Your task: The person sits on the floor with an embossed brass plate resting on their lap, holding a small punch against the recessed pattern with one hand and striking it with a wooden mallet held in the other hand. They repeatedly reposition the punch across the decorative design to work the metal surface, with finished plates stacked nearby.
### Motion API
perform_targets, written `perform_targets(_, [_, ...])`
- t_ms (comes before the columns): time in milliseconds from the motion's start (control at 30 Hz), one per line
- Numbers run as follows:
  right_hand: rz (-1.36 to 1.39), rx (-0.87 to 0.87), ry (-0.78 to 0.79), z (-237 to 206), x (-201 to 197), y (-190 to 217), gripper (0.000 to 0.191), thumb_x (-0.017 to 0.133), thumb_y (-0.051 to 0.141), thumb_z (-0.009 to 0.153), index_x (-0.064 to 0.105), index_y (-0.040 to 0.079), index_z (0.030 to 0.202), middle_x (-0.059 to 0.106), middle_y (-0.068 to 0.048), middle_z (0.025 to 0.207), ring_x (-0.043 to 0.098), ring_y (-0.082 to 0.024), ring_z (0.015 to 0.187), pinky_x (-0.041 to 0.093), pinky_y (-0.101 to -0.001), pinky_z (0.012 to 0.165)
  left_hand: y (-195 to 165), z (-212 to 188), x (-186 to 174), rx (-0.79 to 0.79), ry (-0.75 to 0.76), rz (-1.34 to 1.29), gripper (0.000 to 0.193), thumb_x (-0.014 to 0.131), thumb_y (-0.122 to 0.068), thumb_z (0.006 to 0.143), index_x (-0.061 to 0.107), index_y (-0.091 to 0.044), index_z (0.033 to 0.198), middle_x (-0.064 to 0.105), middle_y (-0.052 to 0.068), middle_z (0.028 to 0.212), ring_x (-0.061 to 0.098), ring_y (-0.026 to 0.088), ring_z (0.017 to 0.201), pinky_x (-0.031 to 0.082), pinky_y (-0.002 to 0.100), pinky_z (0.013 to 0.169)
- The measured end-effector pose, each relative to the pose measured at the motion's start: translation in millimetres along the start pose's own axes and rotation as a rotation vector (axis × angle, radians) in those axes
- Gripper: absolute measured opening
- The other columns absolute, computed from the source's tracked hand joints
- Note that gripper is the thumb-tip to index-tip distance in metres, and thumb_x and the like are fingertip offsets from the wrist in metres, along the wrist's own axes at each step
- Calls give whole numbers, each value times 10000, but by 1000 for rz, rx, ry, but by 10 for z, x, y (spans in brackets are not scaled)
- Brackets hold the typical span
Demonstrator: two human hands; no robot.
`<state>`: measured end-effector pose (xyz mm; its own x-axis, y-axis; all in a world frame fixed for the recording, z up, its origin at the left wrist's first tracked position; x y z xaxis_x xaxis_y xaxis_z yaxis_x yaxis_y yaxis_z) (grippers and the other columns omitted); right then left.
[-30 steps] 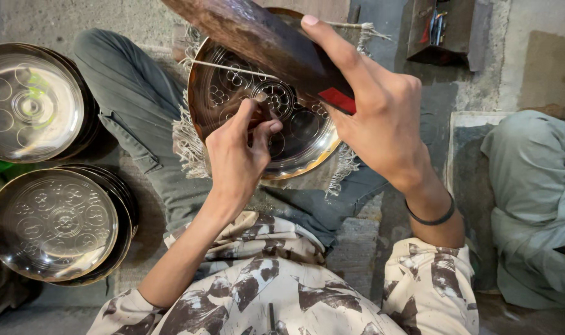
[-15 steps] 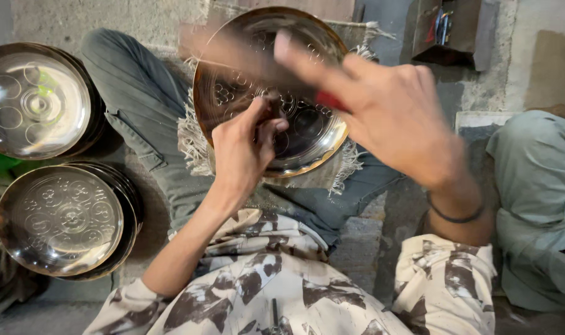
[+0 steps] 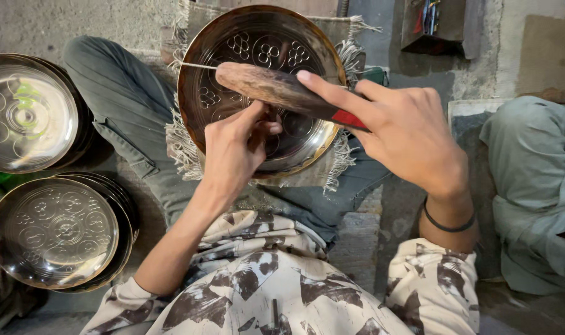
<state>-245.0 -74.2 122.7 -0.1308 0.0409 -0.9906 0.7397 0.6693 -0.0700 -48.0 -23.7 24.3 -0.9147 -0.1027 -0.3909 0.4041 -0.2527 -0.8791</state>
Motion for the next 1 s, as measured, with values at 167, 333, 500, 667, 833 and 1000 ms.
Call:
perform_targets(167, [237, 20, -180, -42, 7, 19, 734, 788, 160, 958, 438, 346, 1576, 668, -108, 877, 672, -313, 684, 534, -430, 641, 51, 123, -32, -25, 117, 49, 331, 647, 161, 795, 650, -19, 1074, 754, 128, 888, 783, 204, 823, 559, 319, 648])
perform_targets(333, [368, 26, -359, -168, 40, 31, 773, 778, 113, 959, 404, 324, 1602, 656, -119, 958, 682, -318, 773, 537, -421, 682, 49, 187, -47, 39, 225, -30, 407, 610, 144, 742, 643, -28, 1110, 751, 131, 891, 799, 226, 834, 599, 327, 670])
perform_targets(500, [519, -64, -574, -181, 103, 100, 834, 793, 137, 946, 314, 302, 1609, 663, -122, 1140, 701, -321, 870, 566, -398, 750, 44, 229, -50, 134, 357, -5, 513, 582, 145, 704, 639, -32, 1183, 757, 139, 925, 772, 277, 842, 599, 355, 707])
perform_targets(667, [268, 172, -385, -299, 276, 172, 808, 845, 131, 908, 436, 300, 1584, 716, -79, 1071, 732, -320, 871, 565, -424, 760, 48, 333, 28, 222, 443, 132, 345, 735, 16, 869, 674, -76, 1196, 755, 152, 903, 753, 309, 808, 574, 401, 687])
perform_targets(833, [466, 302, -631, -561, 420, 344, 743, 770, 73, 948, 413, 204, 1587, 635, -178, 1365, 705, -371, 1118, 585, -404, 910, 67, 428, 66, 273, 624, 93, 561, 674, 71, 670, 649, -56, 1216, 769, 131, 870, 750, 308, 746, 587, 400, 666])
perform_targets(1000, [637, 433, -751, -784, 654, 424, 701, 719, 33, 995, 351, 107, 1587, 577, -227, 1432, 652, -430, 1239, 532, -463, 1012, 25, 507, 108, 374, 718, 58, 436, 724, 6, 739, 667, -44, 1168, 740, 159, 804, 722, 346, 717, 532, 440, 607])
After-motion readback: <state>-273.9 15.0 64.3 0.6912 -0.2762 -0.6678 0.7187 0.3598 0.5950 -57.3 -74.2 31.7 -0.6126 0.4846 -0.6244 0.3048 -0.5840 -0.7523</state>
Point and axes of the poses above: each hand's wrist, its own z-axis towards the middle knuckle, its own x-axis out of the palm, y = z × x, the point moved 4 cm from there along z, towards the middle knuckle
